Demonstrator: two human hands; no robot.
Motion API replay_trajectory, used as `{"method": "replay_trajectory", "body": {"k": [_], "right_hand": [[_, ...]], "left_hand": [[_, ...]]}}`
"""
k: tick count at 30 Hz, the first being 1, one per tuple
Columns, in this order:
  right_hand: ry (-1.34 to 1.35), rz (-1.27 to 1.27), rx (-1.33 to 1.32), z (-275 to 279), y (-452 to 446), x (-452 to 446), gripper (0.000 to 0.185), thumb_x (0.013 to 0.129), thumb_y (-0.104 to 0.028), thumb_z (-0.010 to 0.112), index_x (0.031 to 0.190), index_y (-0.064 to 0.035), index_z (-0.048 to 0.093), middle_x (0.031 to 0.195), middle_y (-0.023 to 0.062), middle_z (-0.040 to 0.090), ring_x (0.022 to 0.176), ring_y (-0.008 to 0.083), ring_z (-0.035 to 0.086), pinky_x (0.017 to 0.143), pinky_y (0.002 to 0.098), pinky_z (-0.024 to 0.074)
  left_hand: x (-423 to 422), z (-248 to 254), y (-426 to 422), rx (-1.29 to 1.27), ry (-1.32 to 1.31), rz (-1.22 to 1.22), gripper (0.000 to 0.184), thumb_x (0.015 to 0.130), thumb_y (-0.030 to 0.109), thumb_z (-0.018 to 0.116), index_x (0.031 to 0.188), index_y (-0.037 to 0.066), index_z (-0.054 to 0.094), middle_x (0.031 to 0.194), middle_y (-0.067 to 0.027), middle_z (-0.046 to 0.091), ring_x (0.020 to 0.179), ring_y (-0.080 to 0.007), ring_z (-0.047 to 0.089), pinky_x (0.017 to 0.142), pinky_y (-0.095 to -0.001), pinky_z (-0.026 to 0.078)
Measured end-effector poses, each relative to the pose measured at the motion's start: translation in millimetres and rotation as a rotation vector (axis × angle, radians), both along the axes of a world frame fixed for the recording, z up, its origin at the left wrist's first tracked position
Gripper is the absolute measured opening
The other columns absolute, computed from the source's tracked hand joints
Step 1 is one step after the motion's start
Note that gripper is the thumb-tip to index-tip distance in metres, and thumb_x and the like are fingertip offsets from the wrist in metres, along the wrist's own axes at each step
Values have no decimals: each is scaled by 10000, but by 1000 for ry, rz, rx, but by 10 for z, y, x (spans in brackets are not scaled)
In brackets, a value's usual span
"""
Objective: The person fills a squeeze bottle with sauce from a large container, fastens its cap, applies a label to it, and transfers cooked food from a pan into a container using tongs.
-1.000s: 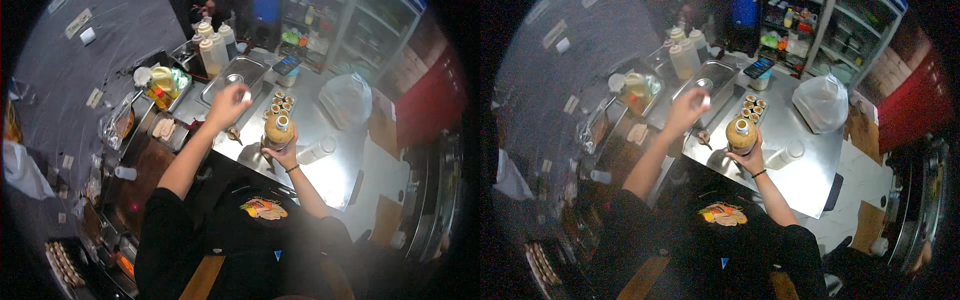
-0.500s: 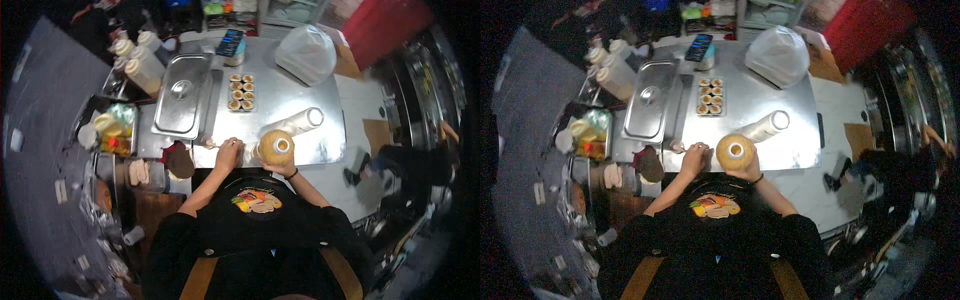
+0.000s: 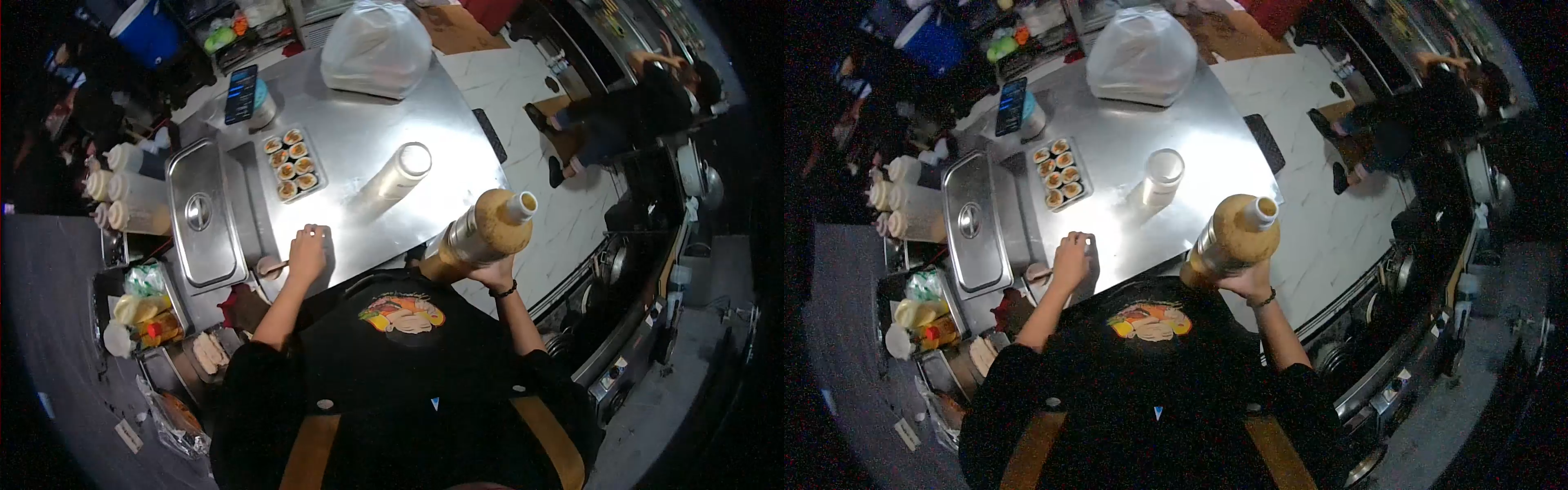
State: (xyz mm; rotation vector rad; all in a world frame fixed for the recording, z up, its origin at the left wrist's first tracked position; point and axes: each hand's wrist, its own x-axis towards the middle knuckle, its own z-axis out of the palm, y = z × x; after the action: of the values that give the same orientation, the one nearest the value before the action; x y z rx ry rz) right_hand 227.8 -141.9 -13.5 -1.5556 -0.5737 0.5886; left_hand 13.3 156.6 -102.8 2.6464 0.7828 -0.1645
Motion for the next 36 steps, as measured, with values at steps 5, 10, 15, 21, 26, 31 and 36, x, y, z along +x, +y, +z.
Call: {"method": "replay_trajectory", "body": {"k": [5, 10, 15, 21, 26, 31, 36], "right_hand": [[-111, -4, 60, 142, -102, 375, 912, 486, -219, 880, 1233, 7, 408, 1194, 117, 513, 1089, 228, 527, 951, 379, 431], [-38, 40, 104, 136, -86, 623, 978, 483, -292, 891, 1267, -23, 372, 1248, 129, 463, 1145, 237, 484, 972, 384, 404], [94, 159, 207, 107, -32, 1068, 1024, 495, -288, 890, 1306, -40, 317, 1252, 162, 465, 1135, 267, 501, 958, 390, 418], [151, 203, 298, 70, 2, 1416, 1072, 507, -283, 890, 1346, -57, 261, 1256, 195, 467, 1124, 296, 518, 943, 397, 432], [-695, 229, 374, 709, 106, 1395, 1073, 508, -271, 892, 1347, -57, 259, 1259, 182, 466, 1135, 267, 514, 950, 378, 428], [-830, 161, 287, 907, 65, 1519, 1063, 507, -278, 894, 1338, -47, 273, 1248, 164, 475, 1115, 259, 531, 953, 368, 426], [-1130, 149, 105, 1153, 28, 1613, 990, 536, -360, 857, 1303, -47, 316, 1150, 149, 546, 985, 297, 582, 861, 399, 448]], "left_hand": [[198, 239, -138, -8, 108, 59, 489, 676, 93, 682, 1128, 89, 494, 1144, -142, 486, 1057, -320, 487, 844, -417, 428], [821, 644, -469, -100, -598, 127, 675, 709, 238, 734, 1254, 20, 401, 1231, -192, 432, 1152, -356, 419, 961, -427, 352], [1471, 480, -513, -283, -812, 201, 983, 562, 313, 834, 1322, 1, 294, 1304, -192, 381, 1214, -336, 378, 1024, -401, 310], [1841, 146, -426, -581, -863, 152, 1047, 527, 293, 870, 1336, 19, 263, 1258, -162, 463, 1139, -284, 487, 958, -358, 396], [1923, 538, -523, -557, -811, 152, 925, 554, 298, 856, 1272, 28, 339, 1204, -156, 507, 1092, -278, 513, 929, -372, 413], [1616, 1725, -642, -445, -900, -63, 879, 540, 340, 850, 1239, 38, 412, 1141, -153, 551, 1041, -298, 534, 888, -382, 431], [1388, 2388, -653, -155, -793, -276, 906, 499, 379, 847, 1242, 30, 464, 1171, -179, 541, 1023, -327, 547, 887, -406, 423]]}}
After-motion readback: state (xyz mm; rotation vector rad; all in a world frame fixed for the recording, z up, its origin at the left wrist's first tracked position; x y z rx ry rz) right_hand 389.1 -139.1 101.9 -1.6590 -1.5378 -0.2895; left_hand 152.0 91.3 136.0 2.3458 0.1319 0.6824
